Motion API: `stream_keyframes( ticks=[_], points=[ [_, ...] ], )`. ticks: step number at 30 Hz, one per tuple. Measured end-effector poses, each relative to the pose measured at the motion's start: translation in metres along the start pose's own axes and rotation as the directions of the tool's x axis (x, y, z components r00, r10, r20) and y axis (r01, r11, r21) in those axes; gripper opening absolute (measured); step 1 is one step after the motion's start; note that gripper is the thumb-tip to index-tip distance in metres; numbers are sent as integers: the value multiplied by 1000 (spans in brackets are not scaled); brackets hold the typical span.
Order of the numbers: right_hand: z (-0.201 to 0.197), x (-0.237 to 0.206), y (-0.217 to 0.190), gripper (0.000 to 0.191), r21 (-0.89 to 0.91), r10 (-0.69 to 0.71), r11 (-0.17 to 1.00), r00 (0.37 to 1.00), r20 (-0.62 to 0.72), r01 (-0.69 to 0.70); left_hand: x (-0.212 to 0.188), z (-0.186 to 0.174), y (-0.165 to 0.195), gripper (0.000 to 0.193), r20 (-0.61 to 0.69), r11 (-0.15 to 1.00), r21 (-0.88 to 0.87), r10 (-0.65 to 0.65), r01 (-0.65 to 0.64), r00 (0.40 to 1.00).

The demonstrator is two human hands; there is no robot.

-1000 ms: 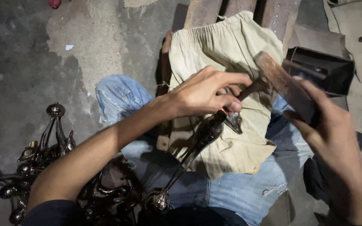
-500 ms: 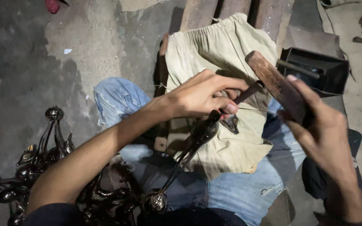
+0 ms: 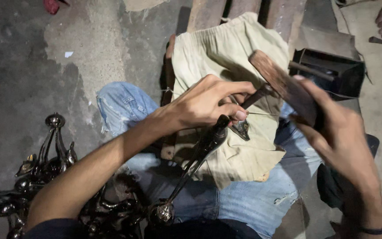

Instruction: The person sits on the floor and uses a hammer and a metal punch to shape small metal decorative pieces. They repeatedly strike the punch held against the metal objects, adjusting the position of the pieces between strikes.

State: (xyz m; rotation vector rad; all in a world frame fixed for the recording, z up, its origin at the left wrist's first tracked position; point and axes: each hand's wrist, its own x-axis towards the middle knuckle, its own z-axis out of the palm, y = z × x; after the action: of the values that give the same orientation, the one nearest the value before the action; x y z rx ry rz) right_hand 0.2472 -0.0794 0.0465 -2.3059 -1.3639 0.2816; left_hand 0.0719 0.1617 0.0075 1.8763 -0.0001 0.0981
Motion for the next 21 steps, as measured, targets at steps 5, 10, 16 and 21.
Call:
stream_keyframes(
  ticks=[5,10,16,21],
  points=[
    [1,6,-14,69,170,-134,971,973,-186,166,-2,-3,3,39,22,995,-81,-60,62,998],
    [8,-6,-5,82,121,115,987,993,-33,-110,3,3,-10,50,-12,996,88,-33,34,999],
    [8,-18,19,75,105,173,979,984,45,-177,16,13,-30,53,-13,993,102,63,-61,998],
    [11,-24,6,74,146,19,989,995,-96,-4,7,2,-5,46,-90,993,-51,-111,107,990]
  ],
)
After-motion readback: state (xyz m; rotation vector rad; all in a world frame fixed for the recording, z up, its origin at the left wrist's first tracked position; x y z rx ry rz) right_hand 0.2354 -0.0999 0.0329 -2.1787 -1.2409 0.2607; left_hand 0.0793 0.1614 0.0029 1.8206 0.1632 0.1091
